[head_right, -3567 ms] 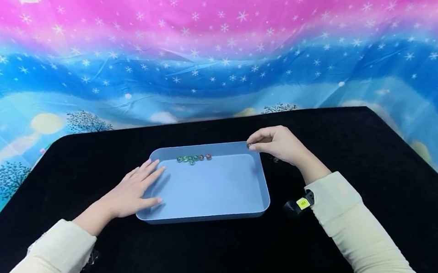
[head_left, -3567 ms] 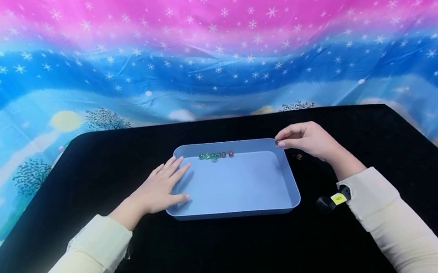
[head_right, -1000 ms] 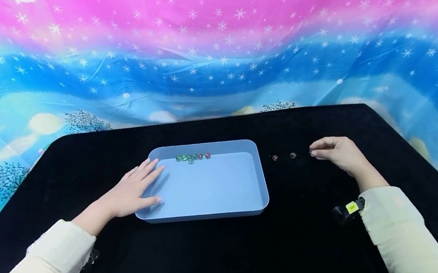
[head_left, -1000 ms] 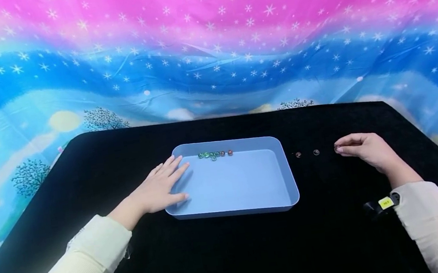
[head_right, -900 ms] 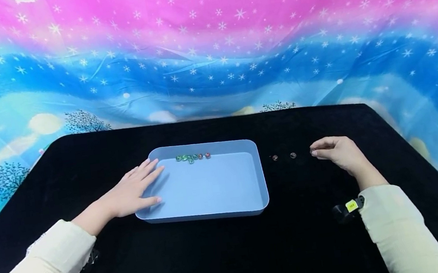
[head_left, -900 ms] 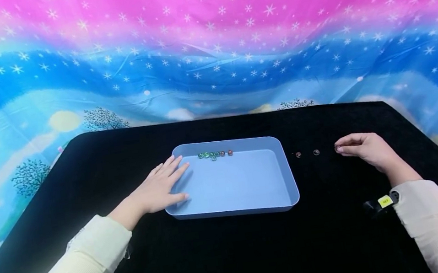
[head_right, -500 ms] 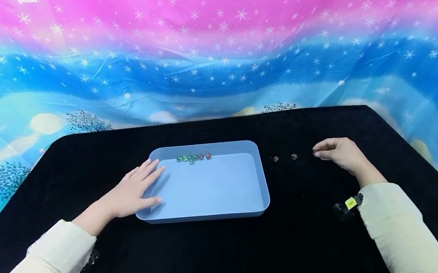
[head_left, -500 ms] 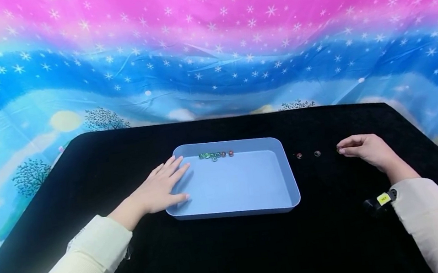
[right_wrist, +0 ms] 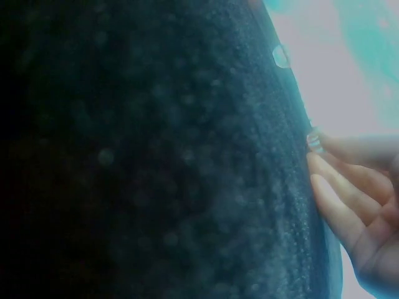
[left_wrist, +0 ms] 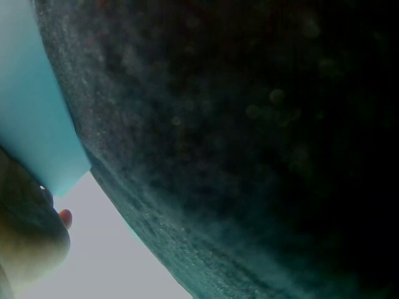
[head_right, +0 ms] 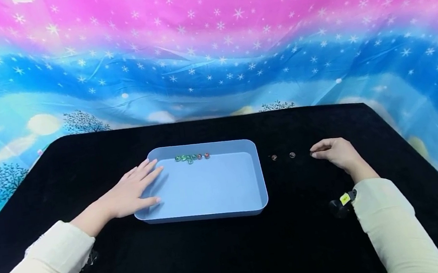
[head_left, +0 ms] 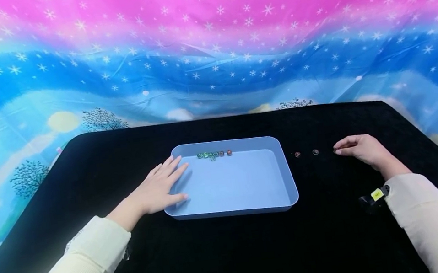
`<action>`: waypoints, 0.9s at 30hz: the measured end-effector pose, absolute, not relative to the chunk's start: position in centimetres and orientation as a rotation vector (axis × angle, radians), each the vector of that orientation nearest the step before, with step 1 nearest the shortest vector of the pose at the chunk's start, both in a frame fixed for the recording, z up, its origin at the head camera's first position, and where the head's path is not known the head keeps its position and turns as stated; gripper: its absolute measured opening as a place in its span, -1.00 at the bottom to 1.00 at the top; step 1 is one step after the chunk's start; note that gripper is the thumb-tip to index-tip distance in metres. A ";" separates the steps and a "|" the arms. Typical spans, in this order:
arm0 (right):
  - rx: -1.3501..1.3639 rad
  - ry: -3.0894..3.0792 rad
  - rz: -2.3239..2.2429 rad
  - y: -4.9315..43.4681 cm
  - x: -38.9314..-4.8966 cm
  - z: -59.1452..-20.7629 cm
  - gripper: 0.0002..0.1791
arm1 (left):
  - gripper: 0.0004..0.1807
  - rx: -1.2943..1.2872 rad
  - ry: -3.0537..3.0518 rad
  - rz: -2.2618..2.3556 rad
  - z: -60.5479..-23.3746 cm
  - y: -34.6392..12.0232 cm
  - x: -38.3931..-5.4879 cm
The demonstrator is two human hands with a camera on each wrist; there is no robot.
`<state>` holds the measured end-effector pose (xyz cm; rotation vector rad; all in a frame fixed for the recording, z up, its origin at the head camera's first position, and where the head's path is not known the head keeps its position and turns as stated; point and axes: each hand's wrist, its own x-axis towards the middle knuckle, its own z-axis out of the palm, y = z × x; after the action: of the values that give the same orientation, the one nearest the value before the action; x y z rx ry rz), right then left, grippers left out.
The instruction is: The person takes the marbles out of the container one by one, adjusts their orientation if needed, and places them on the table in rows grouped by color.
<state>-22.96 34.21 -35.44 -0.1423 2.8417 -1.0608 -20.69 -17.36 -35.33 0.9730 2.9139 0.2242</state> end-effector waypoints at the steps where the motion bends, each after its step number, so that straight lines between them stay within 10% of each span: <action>1: -0.138 2.839 -1.057 34.1 -23.0 -35.4 -0.57 | -0.18 0.975 2.912 0.228 -35.3 -17.3 -20.7; 27: -0.055 2.636 -1.364 34.8 -22.9 -35.7 -0.45 | -0.19 0.982 2.912 0.242 -35.3 -17.4 -20.7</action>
<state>-22.87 34.76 -35.72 -0.0552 2.6358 -1.3643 -20.67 -17.42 -35.32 0.9819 2.9117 0.2415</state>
